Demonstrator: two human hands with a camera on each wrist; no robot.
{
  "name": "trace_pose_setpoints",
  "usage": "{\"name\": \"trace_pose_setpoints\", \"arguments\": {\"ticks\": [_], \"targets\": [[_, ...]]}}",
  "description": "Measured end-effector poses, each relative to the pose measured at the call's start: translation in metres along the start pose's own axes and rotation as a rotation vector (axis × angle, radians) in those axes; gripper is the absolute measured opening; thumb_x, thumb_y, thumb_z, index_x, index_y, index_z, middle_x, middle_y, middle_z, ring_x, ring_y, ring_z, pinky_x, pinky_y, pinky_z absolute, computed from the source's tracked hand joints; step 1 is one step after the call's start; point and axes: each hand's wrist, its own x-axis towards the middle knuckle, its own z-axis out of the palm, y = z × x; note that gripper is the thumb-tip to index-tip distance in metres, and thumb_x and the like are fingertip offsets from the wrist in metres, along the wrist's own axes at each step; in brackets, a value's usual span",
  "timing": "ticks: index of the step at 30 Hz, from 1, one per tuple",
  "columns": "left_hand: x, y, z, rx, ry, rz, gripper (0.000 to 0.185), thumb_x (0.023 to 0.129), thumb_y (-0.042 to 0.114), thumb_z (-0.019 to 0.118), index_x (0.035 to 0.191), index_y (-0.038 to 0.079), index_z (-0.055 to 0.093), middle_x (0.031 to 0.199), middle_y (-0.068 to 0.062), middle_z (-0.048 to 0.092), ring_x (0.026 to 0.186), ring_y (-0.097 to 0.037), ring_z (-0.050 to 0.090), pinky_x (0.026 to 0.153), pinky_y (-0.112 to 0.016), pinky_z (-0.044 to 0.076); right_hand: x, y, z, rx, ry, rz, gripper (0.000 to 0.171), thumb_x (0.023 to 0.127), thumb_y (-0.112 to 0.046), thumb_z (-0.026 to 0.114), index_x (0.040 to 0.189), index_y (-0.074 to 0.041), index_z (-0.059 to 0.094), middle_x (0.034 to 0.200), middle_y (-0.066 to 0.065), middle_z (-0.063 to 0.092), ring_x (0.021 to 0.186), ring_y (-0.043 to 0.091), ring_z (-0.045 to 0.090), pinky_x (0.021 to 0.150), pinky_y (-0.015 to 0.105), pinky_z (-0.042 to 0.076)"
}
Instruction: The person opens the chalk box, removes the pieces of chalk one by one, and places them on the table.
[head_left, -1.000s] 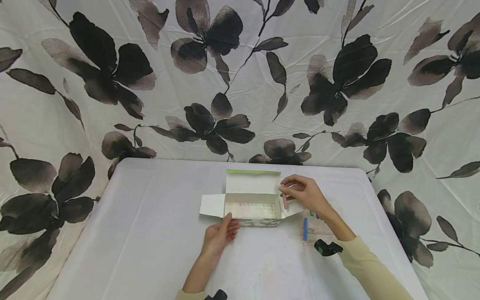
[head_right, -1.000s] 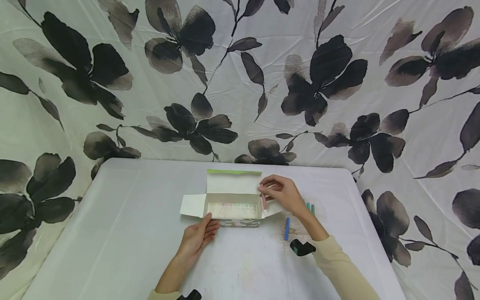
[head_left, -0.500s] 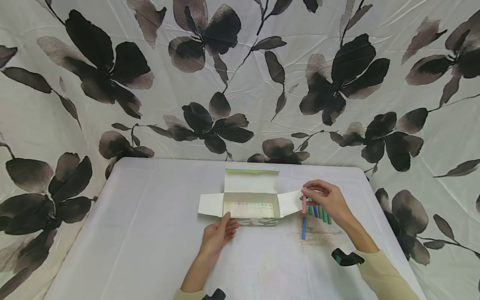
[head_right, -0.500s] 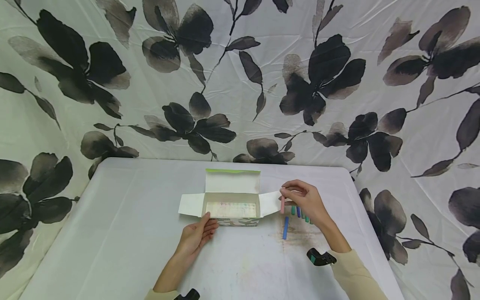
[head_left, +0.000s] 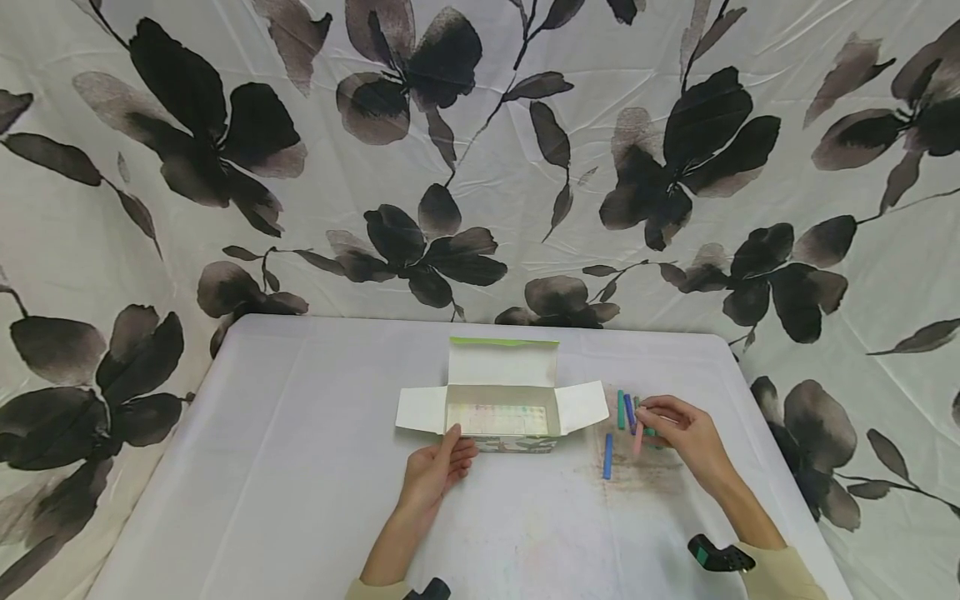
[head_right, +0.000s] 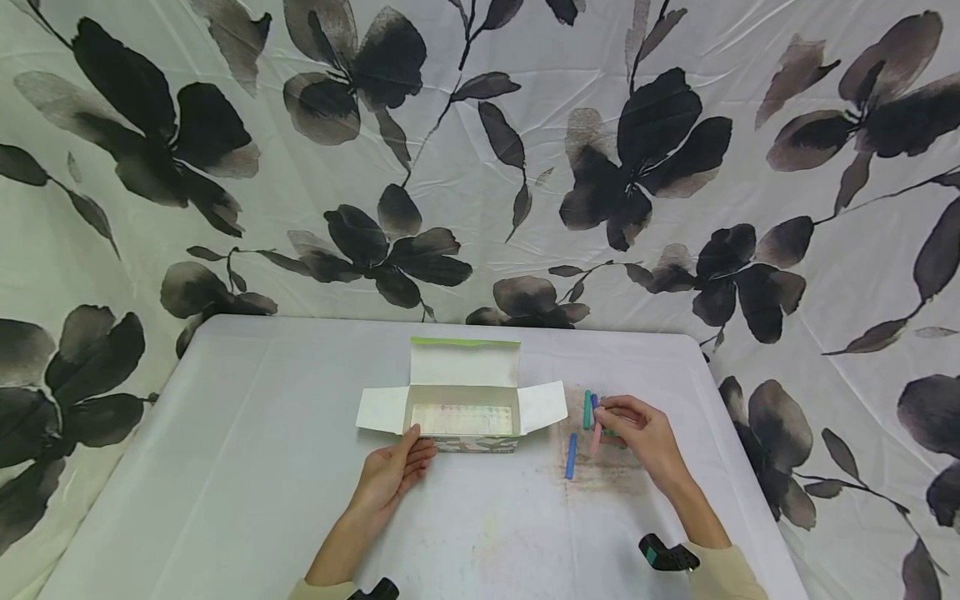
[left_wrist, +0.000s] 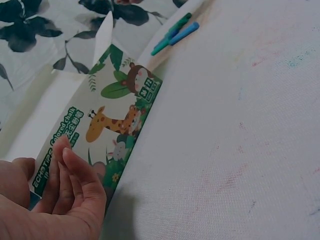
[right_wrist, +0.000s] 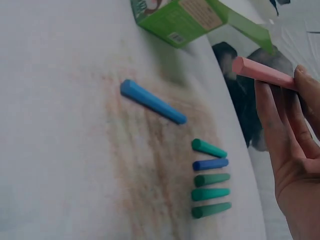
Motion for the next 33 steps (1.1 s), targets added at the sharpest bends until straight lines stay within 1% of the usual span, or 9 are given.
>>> {"name": "trace_pose_setpoints", "arguments": {"ticks": [5, 12, 18, 21, 23, 26, 29, 30, 33], "targets": [[0.001, 0.000, 0.000, -0.007, 0.002, -0.007, 0.059, 0.102, 0.043, 0.065, 0.116, -0.014, 0.065, 0.099, -0.010, 0.075, 0.083, -0.010, 0.066, 0.071, -0.017, 0.056, -0.010, 0.019, 0.001, -0.006, 0.022, 0.031, 0.040, 0.101, -0.021, 0.070, 0.127, 0.009, 0.061, 0.106, -0.001, 0.074, 0.096, 0.008, 0.071, 0.086, 0.034, 0.061], [0.001, 0.000, 0.000, -0.010, 0.003, -0.013, 0.058, 0.102, 0.043, 0.065, 0.116, -0.013, 0.066, 0.101, -0.011, 0.075, 0.085, -0.011, 0.067, 0.072, -0.018, 0.056, -0.015, 0.046, 0.005, 0.042, 0.006, 0.078, 0.043, 0.101, -0.021, 0.070, 0.129, 0.011, 0.059, 0.110, 0.016, 0.072, 0.095, 0.012, 0.072, 0.085, 0.035, 0.061], [0.001, 0.000, 0.000, -0.009, -0.005, -0.016, 0.060, 0.101, 0.045, 0.065, 0.117, -0.013, 0.065, 0.100, -0.009, 0.075, 0.087, -0.012, 0.067, 0.074, -0.018, 0.056, -0.014, 0.060, 0.012, 0.075, -0.015, 0.081, 0.042, 0.101, -0.016, 0.069, 0.128, 0.014, 0.057, 0.108, 0.022, 0.069, 0.093, 0.016, 0.073, 0.083, 0.036, 0.061], [0.000, 0.000, -0.001, -0.008, -0.006, -0.014, 0.060, 0.101, 0.045, 0.065, 0.117, -0.013, 0.065, 0.100, -0.009, 0.075, 0.086, -0.011, 0.066, 0.074, -0.018, 0.056, -0.012, 0.064, 0.017, 0.075, -0.027, 0.065, 0.040, 0.100, -0.013, 0.070, 0.126, 0.015, 0.057, 0.107, 0.024, 0.069, 0.092, 0.017, 0.074, 0.082, 0.036, 0.062], [0.000, 0.000, -0.001, -0.010, -0.004, -0.016, 0.060, 0.101, 0.045, 0.065, 0.116, -0.013, 0.065, 0.099, -0.009, 0.074, 0.085, -0.011, 0.066, 0.073, -0.018, 0.056, -0.010, 0.066, 0.019, 0.040, -0.019, 0.048, 0.039, 0.099, -0.013, 0.071, 0.125, 0.015, 0.059, 0.106, 0.024, 0.069, 0.089, 0.016, 0.074, 0.078, 0.035, 0.063], [0.001, 0.000, 0.000, -0.016, 0.005, -0.022, 0.058, 0.101, 0.044, 0.065, 0.115, -0.013, 0.066, 0.098, -0.008, 0.075, 0.082, -0.009, 0.065, 0.071, -0.018, 0.056, -0.008, 0.066, 0.023, -0.089, 0.009, 0.010, 0.035, 0.098, -0.015, 0.073, 0.120, 0.011, 0.064, 0.101, 0.021, 0.071, 0.079, 0.014, 0.072, 0.068, 0.031, 0.062], [0.001, -0.001, 0.000, -0.017, 0.013, -0.025, 0.057, 0.101, 0.043, 0.066, 0.114, -0.012, 0.067, 0.097, -0.008, 0.075, 0.081, -0.009, 0.065, 0.071, -0.018, 0.056, -0.005, 0.065, 0.028, -0.196, 0.038, 0.005, 0.033, 0.096, -0.019, 0.076, 0.117, 0.006, 0.068, 0.099, 0.017, 0.073, 0.072, 0.013, 0.070, 0.060, 0.028, 0.059], [0.001, -0.001, 0.001, -0.017, 0.014, -0.025, 0.056, 0.102, 0.043, 0.065, 0.114, -0.012, 0.067, 0.097, -0.008, 0.075, 0.081, -0.009, 0.065, 0.070, -0.018, 0.056, -0.005, 0.064, 0.028, -0.222, 0.040, 0.002, 0.033, 0.096, -0.019, 0.076, 0.117, 0.005, 0.068, 0.099, 0.016, 0.073, 0.071, 0.013, 0.069, 0.059, 0.028, 0.058], [0.001, -0.001, 0.000, -0.014, 0.012, -0.023, 0.057, 0.101, 0.043, 0.066, 0.114, -0.012, 0.067, 0.097, -0.008, 0.075, 0.081, -0.008, 0.065, 0.071, -0.018, 0.056, -0.003, 0.062, 0.030, -0.245, 0.037, 0.006, 0.032, 0.096, -0.016, 0.076, 0.117, 0.005, 0.068, 0.099, 0.015, 0.073, 0.070, 0.014, 0.069, 0.059, 0.028, 0.059]]}}
